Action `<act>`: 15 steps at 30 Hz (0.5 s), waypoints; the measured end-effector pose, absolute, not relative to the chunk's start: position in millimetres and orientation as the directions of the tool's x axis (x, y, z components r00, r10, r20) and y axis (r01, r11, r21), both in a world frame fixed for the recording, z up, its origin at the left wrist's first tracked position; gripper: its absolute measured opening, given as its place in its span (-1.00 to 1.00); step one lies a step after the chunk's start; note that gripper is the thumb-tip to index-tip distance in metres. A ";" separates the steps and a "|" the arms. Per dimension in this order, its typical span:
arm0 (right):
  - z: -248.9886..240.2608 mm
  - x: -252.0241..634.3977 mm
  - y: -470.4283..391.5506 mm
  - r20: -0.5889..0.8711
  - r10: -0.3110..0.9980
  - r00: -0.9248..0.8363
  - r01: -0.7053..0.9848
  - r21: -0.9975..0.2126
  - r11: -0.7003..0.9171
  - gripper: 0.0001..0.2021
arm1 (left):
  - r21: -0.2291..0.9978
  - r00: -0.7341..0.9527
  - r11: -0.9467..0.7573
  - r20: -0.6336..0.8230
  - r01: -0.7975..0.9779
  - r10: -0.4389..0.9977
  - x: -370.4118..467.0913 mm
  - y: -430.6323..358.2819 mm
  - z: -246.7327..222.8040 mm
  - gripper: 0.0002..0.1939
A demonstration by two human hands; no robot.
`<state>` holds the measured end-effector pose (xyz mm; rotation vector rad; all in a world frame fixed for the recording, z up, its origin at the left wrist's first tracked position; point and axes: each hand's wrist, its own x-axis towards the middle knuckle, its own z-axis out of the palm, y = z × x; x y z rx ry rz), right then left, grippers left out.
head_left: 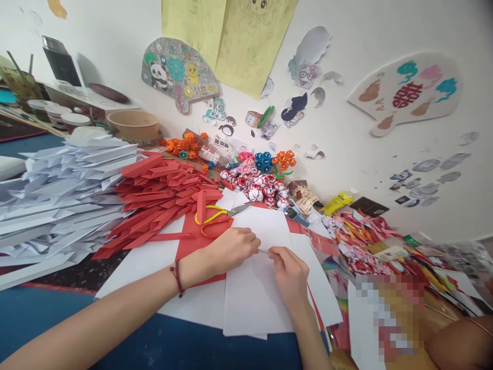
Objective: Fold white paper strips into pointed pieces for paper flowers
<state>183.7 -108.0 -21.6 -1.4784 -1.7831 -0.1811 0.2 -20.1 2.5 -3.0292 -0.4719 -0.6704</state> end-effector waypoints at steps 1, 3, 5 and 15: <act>-21.2 183.0 -108.7 0.640 0.768 0.008 0.874 -0.378 0.306 -0.76 | 0.058 0.859 -0.954 0.423 0.293 0.289 0.7 -19.9 0.4 -0.78; -20.6 181.2 -109.9 0.620 0.784 0.025 0.861 -0.412 0.299 -0.73 | 0.059 0.847 -0.951 0.439 0.304 0.298 1.8 -19.7 -4.4 -0.75; -20.3 179.0 -110.6 0.586 0.810 0.016 0.845 -0.441 0.303 -0.71 | 0.057 0.847 -0.955 0.449 0.292 0.286 3.0 -20.5 -8.6 -0.76; -25.0 184.5 -108.6 0.531 0.845 0.064 0.767 -0.568 0.299 -0.70 | 0.051 0.861 -0.948 0.405 0.315 0.307 1.9 -23.8 -0.3 -0.84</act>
